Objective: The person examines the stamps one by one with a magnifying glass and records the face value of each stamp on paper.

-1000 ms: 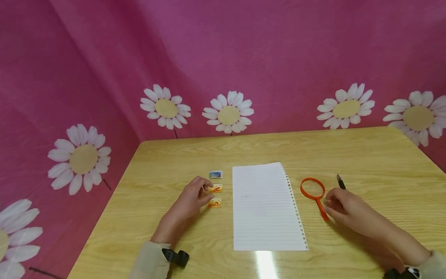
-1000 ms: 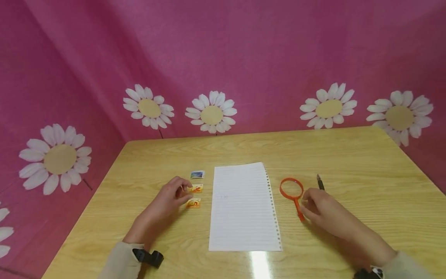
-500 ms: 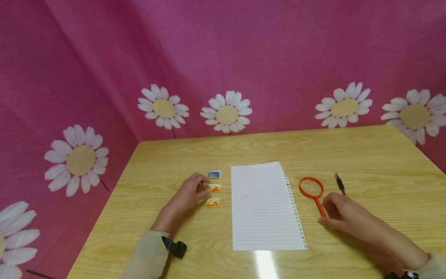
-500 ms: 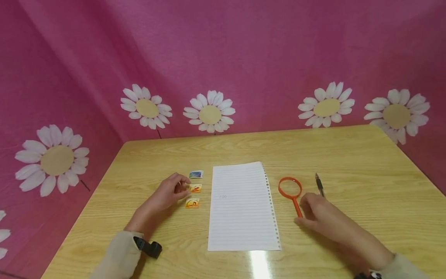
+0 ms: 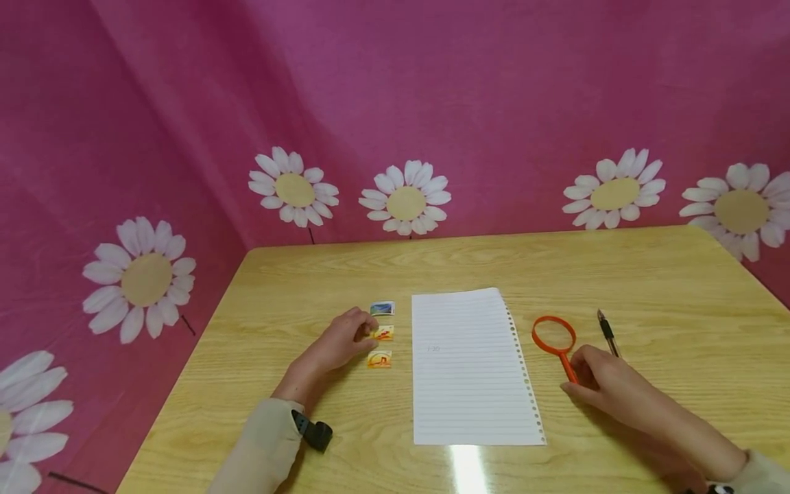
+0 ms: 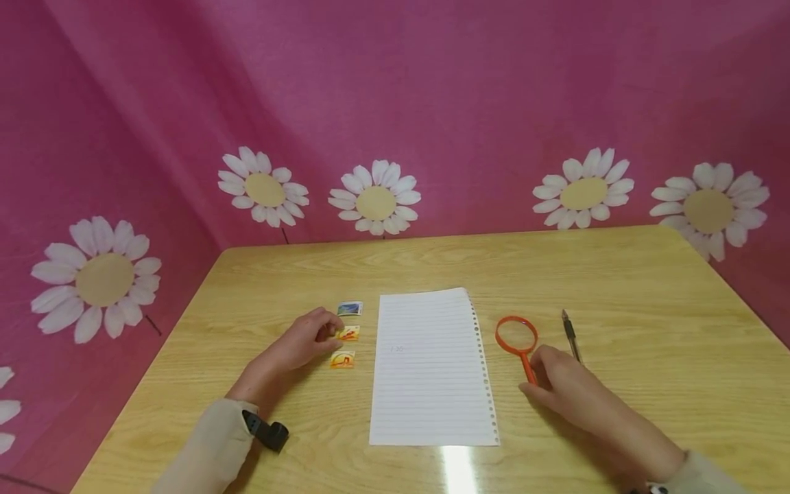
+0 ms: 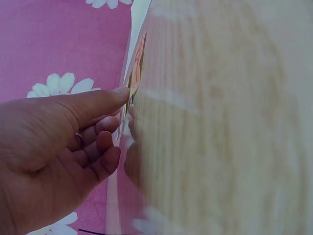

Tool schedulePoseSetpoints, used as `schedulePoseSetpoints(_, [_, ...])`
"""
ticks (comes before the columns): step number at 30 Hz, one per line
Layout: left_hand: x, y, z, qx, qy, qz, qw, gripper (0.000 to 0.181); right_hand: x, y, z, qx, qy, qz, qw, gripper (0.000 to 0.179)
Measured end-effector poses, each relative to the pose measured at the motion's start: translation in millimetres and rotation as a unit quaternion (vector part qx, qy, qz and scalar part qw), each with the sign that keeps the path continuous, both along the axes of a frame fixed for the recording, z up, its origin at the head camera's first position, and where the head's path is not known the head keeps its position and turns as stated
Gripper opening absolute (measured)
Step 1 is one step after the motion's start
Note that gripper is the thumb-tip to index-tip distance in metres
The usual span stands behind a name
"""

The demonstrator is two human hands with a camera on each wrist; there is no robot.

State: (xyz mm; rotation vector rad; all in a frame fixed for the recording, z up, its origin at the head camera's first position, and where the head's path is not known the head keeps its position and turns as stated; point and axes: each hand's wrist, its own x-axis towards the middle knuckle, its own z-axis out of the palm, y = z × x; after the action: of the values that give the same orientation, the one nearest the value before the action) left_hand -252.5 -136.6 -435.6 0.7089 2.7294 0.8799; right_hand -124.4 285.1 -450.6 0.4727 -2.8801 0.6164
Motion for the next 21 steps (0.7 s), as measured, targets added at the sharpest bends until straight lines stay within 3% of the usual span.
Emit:
schedulePoseSetpoints(7, [-2.3, 1.7, 0.1, -0.010, 0.002, 0.009, 0.9999, 0.018, -0.6, -5, -1.0, -0.015, -0.020, -0.031, 0.9992, 0.030])
schedulePoseSetpoints(14, [-4.2, 0.7, -0.2, -0.004, -0.001, 0.000, 1.0000, 0.017, 0.3, -10, 0.4, -0.024, -0.018, -0.064, 0.9975, 0.025])
schedulePoseSetpoints(21, [-5.7, -0.6, -1.6, 0.000, -0.001, -0.004, 1.0000, 0.016, -1.3, -14, 3.6, -0.030, -0.048, -0.101, 0.9933, 0.020])
